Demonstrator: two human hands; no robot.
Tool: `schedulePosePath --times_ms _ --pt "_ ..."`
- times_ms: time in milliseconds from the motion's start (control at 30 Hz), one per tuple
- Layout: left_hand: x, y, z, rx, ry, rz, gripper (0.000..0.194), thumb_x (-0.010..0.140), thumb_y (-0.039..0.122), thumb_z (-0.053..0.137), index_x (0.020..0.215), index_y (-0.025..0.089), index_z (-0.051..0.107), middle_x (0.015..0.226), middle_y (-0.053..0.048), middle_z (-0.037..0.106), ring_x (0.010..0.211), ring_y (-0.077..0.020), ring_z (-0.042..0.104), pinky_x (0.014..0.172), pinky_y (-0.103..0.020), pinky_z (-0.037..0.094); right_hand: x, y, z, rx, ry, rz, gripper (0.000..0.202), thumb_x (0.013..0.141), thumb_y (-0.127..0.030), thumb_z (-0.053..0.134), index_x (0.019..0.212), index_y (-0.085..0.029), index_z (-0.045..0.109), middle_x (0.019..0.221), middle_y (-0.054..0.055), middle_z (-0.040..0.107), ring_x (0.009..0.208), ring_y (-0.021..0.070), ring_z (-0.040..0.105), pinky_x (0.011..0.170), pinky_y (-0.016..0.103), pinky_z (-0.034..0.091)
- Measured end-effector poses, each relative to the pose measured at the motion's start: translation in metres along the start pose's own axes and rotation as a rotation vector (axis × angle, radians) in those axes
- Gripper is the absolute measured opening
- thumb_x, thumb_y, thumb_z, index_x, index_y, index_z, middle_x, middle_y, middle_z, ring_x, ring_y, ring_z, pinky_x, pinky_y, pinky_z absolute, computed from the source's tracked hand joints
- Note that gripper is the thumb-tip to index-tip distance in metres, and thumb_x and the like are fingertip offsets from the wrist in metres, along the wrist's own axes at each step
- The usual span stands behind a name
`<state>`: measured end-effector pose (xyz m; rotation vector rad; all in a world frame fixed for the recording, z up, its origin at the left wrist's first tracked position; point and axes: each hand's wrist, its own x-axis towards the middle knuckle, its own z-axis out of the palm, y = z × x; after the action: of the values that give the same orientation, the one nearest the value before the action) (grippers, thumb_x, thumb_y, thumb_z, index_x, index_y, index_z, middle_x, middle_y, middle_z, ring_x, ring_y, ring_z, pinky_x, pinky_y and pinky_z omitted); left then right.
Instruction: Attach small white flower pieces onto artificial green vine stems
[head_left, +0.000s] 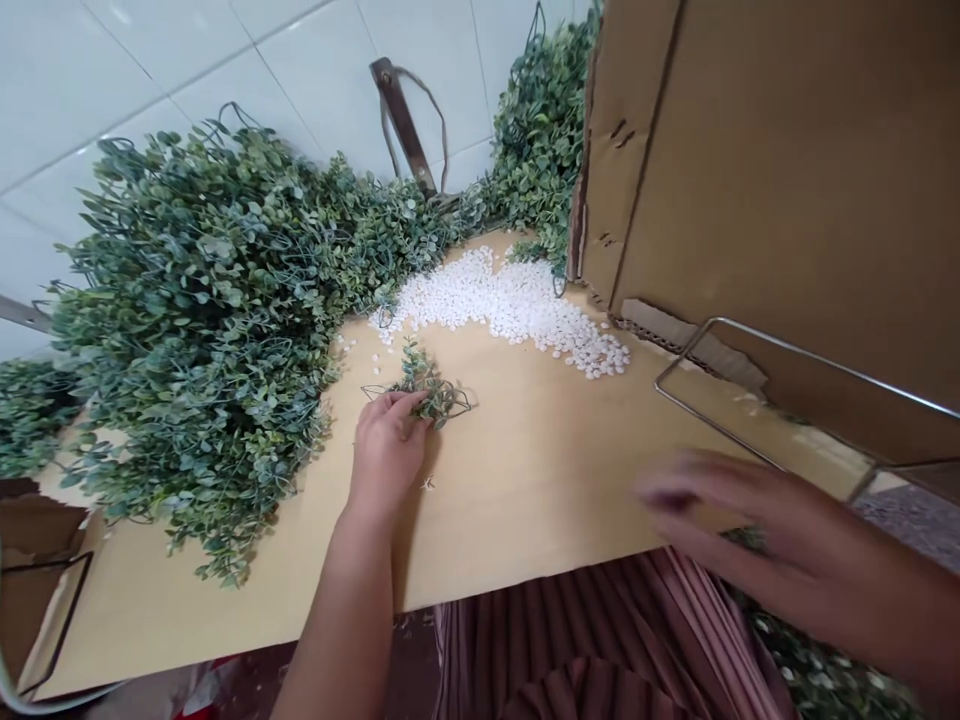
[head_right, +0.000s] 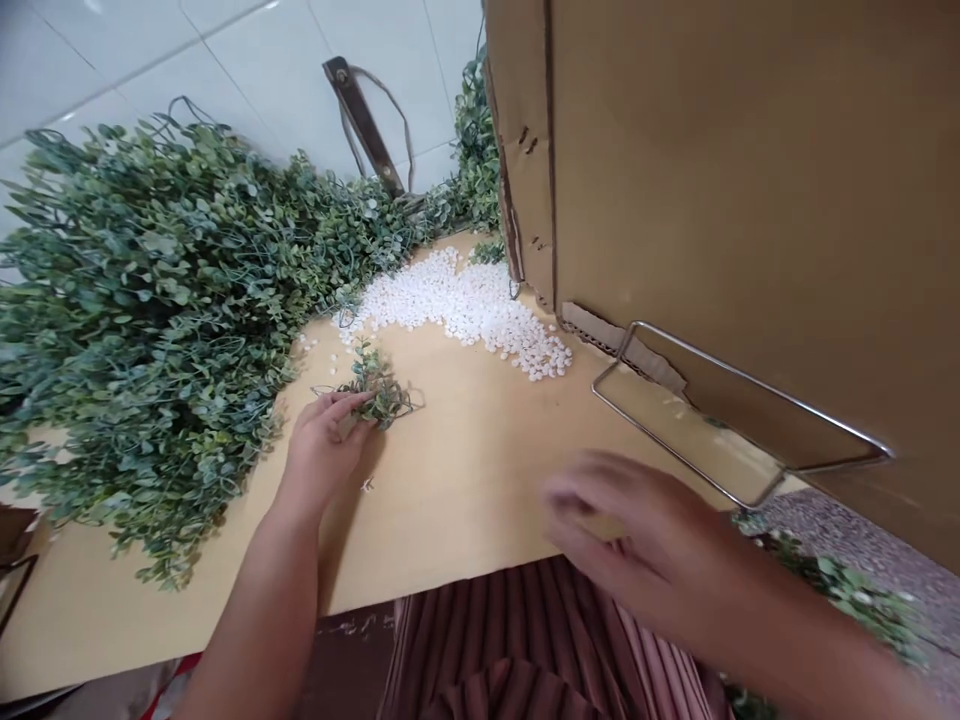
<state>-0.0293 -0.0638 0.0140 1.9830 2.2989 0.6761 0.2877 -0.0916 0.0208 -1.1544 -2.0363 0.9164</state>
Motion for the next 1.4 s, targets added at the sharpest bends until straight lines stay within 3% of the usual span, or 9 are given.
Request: schedulePosePath --times_ms 133,267,367,567,700,833,1000,1133,1400 --pt "-0.008 0.015 0.004 -0.022 0.000 0.074 0.026 0.076 0.025 0.054 0.098 0.018 0.068 0.093 -0.008 0.066 0.092 -0.0239 0.058 0.087 -0.039 0.044 0.094 -0.032 0.048 -0.171 -0.039 -0.077 0.020 0.081 -0.030 0.055 0.092 -0.014 0.061 0.097 0.014 0.063 0.091 0.0242 0.057 0.078 0.035 0.044" --pt "-0.011 0.020 0.006 -0.047 0.005 0.071 0.026 0.077 0.029 0.055 0.098 0.021 0.067 0.090 -0.007 0.066 0.090 -0.0234 0.058 0.084 -0.038 0.045 0.136 -0.037 0.090 -0.291 -0.118 -0.057 0.017 0.079 -0.025 0.057 0.088 -0.011 0.061 0.089 0.014 0.064 0.086 0.0235 0.056 0.073 0.031 0.041" --pt "-0.008 0.014 0.007 -0.021 -0.017 -0.005 0.030 0.075 0.035 0.058 0.101 0.022 0.067 0.089 -0.007 0.064 0.087 -0.0240 0.058 0.080 -0.038 0.045 0.133 -0.029 0.089 -0.299 -0.148 -0.019 0.012 0.079 -0.017 0.053 0.069 -0.015 0.059 0.072 0.007 0.063 0.068 0.0167 0.055 0.061 0.026 0.038" --pt "-0.003 0.004 0.007 0.081 -0.016 -0.067 0.036 0.076 0.042 0.055 0.106 0.024 0.065 0.099 -0.010 0.062 0.097 -0.0305 0.055 0.085 -0.046 0.042 0.096 -0.006 0.039 -0.203 -0.149 0.133 0.019 0.077 -0.023 0.051 0.058 -0.018 0.048 0.052 -0.003 0.048 0.048 0.0104 0.044 0.045 0.022 0.029" --pt "-0.007 0.011 0.002 0.102 0.078 -0.069 0.029 0.078 0.037 0.055 0.101 0.026 0.067 0.115 -0.011 0.060 0.106 -0.0350 0.051 0.090 -0.053 0.036 0.070 0.000 0.018 -0.209 -0.133 0.133 0.014 0.073 -0.030 0.059 0.074 -0.017 0.056 0.067 0.002 0.057 0.061 0.0155 0.052 0.053 0.025 0.037" --pt "-0.011 0.029 -0.003 -0.028 0.222 0.008 0.022 0.078 0.031 0.055 0.095 0.025 0.068 0.114 -0.009 0.060 0.106 -0.0305 0.053 0.093 -0.049 0.036 0.066 -0.003 0.020 -0.276 0.050 0.050 0.025 0.072 -0.030 0.062 0.092 -0.015 0.057 0.091 0.011 0.060 0.086 0.0238 0.054 0.071 0.034 0.044" --pt "-0.010 0.068 0.007 -0.383 -0.061 0.181 0.023 0.079 0.028 0.054 0.095 0.018 0.067 0.095 -0.008 0.066 0.091 -0.0207 0.061 0.085 -0.034 0.046 0.076 -0.007 0.039 -0.336 0.017 -0.030 0.016 0.075 -0.025 0.060 0.087 -0.014 0.059 0.092 0.013 0.058 0.095 0.0276 0.050 0.082 0.041 0.042" --pt "-0.011 0.084 0.023 -0.476 -0.314 0.166 0.022 0.077 0.023 0.055 0.094 0.020 0.068 0.089 -0.007 0.069 0.084 -0.0194 0.062 0.076 -0.031 0.048 0.074 -0.005 0.049 -0.290 -0.051 -0.048 0.010 0.077 -0.015 0.053 0.085 -0.014 0.059 0.087 0.011 0.059 0.088 0.0246 0.052 0.078 0.038 0.043" --pt "-0.012 0.077 0.032 -0.690 -0.369 -0.023 0.019 0.075 0.027 0.056 0.084 0.016 0.070 0.085 -0.008 0.071 0.080 -0.0201 0.063 0.076 -0.033 0.049 0.067 -0.003 0.055 -0.281 0.000 -0.078 0.019 0.074 -0.010 0.050 0.088 -0.014 0.063 0.085 0.011 0.059 0.085 0.0232 0.054 0.076 0.035 0.045"
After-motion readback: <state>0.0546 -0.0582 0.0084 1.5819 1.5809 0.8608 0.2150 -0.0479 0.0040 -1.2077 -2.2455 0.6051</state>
